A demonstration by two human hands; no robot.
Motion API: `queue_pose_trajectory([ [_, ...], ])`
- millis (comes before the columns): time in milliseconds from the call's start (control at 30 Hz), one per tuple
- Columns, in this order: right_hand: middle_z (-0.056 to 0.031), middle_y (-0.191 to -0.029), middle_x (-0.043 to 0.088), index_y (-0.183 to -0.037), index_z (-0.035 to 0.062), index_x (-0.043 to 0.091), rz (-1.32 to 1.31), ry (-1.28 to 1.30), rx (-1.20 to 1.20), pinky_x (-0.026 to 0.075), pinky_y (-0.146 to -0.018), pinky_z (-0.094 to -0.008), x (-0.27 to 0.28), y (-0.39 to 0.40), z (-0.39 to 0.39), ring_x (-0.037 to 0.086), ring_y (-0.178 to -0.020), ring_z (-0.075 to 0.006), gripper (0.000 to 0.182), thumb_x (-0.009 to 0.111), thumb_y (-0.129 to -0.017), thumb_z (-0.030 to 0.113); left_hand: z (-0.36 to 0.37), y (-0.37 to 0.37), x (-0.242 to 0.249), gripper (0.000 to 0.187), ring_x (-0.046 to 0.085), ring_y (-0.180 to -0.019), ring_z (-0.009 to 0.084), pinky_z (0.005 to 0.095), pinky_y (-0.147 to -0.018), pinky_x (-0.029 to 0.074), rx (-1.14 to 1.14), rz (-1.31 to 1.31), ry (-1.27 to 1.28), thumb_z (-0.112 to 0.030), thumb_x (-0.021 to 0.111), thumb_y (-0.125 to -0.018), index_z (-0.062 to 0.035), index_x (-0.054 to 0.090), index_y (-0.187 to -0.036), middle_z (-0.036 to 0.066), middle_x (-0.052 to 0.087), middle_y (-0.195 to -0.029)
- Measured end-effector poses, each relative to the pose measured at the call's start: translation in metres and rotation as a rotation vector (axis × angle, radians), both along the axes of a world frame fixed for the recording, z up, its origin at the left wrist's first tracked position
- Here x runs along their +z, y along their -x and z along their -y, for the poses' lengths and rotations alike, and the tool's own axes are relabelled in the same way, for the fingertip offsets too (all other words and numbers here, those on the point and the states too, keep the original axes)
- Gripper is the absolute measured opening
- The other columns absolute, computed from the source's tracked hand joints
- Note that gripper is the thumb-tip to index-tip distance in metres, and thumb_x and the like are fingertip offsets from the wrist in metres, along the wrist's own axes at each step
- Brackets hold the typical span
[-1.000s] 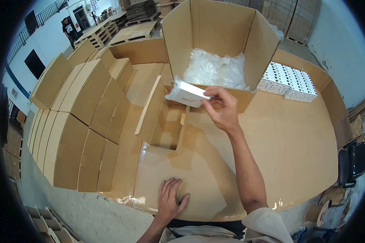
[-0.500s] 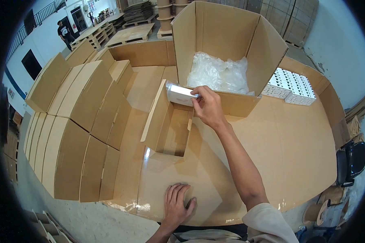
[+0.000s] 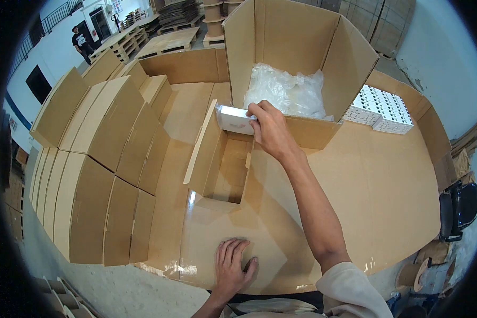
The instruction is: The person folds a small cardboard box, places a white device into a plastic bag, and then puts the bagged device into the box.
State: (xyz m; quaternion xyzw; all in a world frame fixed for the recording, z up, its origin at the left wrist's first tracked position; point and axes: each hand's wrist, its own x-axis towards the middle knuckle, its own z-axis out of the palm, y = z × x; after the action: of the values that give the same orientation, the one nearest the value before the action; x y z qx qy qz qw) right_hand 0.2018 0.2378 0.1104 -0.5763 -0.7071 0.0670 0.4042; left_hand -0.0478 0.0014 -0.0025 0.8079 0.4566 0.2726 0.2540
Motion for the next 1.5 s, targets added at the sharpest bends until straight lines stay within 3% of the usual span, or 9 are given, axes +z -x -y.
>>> queue_pose_trajectory([
  [233, -0.0197, -0.110, 0.060, -0.106, -0.0003, 0.063, 0.049, -0.076, -0.047, 0.054, -0.087, -0.0498, -0.018, 0.005, -0.003, 0.064, -0.099, -0.0422, 0.016, 0.065, -0.090, -0.003, 0.000, 0.000, -0.001, 0.053, 0.050, -0.130, 0.0343, 0.0544, -0.117, 0.033, -0.001, -0.006, 0.002, -0.023, 0.077, -0.084, -0.0072, 0.059, -0.131, 0.014, 0.060, -0.130],
  [333, -0.0166, -0.109, 0.058, -0.103, -0.0004, 0.065, 0.063, -0.227, -0.108, 0.055, -0.081, -0.0464, -0.037, 0.012, -0.004, 0.066, -0.093, -0.0380, 0.017, 0.069, -0.086, -0.004, 0.000, 0.000, -0.002, 0.053, 0.050, -0.130, 0.0342, 0.0546, -0.116, 0.032, -0.002, -0.013, 0.007, -0.023, 0.076, -0.084, -0.0071, 0.059, -0.131, 0.014, 0.060, -0.130],
  [433, -0.0162, -0.112, 0.056, -0.103, 0.0004, 0.066, 0.014, -0.181, -0.197, 0.056, -0.083, -0.0463, -0.052, 0.017, -0.003, 0.066, -0.093, -0.0374, 0.017, 0.071, -0.086, -0.003, 0.000, 0.000, -0.003, 0.053, 0.050, -0.130, 0.0342, 0.0547, -0.116, 0.032, -0.003, -0.014, 0.001, -0.023, 0.076, -0.084, -0.0070, 0.059, -0.131, 0.014, 0.060, -0.130],
  [733, -0.0122, -0.100, 0.063, -0.098, 0.0011, 0.072, 0.161, -0.160, -0.234, 0.055, -0.085, -0.0445, -0.069, 0.017, -0.006, 0.065, -0.097, -0.0326, 0.013, 0.071, -0.086, 0.003, -0.001, 0.000, 0.004, 0.051, 0.051, -0.129, 0.0331, 0.0548, -0.115, 0.035, -0.013, -0.029, -0.008, -0.022, 0.074, -0.086, -0.0062, 0.058, -0.132, 0.013, 0.060, -0.130],
  [1000, -0.0175, -0.104, 0.065, -0.099, -0.0001, 0.076, 0.233, 0.039, -0.229, 0.053, -0.091, -0.0465, -0.061, 0.021, -0.011, 0.064, -0.102, -0.0374, 0.017, 0.063, -0.089, 0.003, 0.000, -0.001, 0.001, 0.055, 0.052, -0.126, 0.0371, 0.0542, -0.113, 0.035, -0.006, -0.022, -0.042, -0.019, 0.079, -0.081, -0.0049, 0.058, -0.130, 0.016, 0.059, -0.127],
  [1233, -0.0204, -0.101, 0.064, -0.120, -0.0021, 0.068, -0.095, -0.066, 0.074, 0.052, -0.088, -0.0455, -0.042, -0.025, 0.026, 0.064, -0.095, -0.0381, 0.032, 0.056, -0.091, -0.001, 0.002, -0.007, -0.003, 0.053, 0.050, -0.123, 0.0409, 0.0544, -0.109, 0.037, -0.030, -0.059, -0.103, -0.019, 0.077, -0.080, -0.0033, 0.059, -0.127, 0.020, 0.056, -0.126],
  [1433, -0.0206, -0.099, 0.067, -0.121, -0.0011, 0.066, -0.093, 0.299, 0.035, 0.051, -0.089, -0.0482, -0.035, -0.124, 0.111, 0.064, -0.100, -0.0389, 0.031, 0.059, -0.092, 0.003, -0.029, -0.063, 0.009, 0.049, 0.047, -0.123, 0.0427, 0.0539, -0.107, 0.039, -0.178, -0.118, -0.104, -0.017, 0.075, -0.081, -0.0018, 0.058, -0.124, 0.022, 0.051, -0.126],
  [1500, -0.0194, -0.097, 0.068, -0.120, -0.0007, 0.066, -0.053, 0.282, -0.063, 0.051, -0.089, -0.0481, -0.048, -0.170, 0.132, 0.064, -0.100, -0.0381, 0.030, 0.059, -0.092, 0.004, -0.050, -0.098, 0.008, 0.047, 0.047, -0.122, 0.0428, 0.0535, -0.106, 0.039, -0.219, -0.089, -0.096, -0.016, 0.074, -0.081, -0.0016, 0.057, -0.123, 0.023, 0.050, -0.126],
])
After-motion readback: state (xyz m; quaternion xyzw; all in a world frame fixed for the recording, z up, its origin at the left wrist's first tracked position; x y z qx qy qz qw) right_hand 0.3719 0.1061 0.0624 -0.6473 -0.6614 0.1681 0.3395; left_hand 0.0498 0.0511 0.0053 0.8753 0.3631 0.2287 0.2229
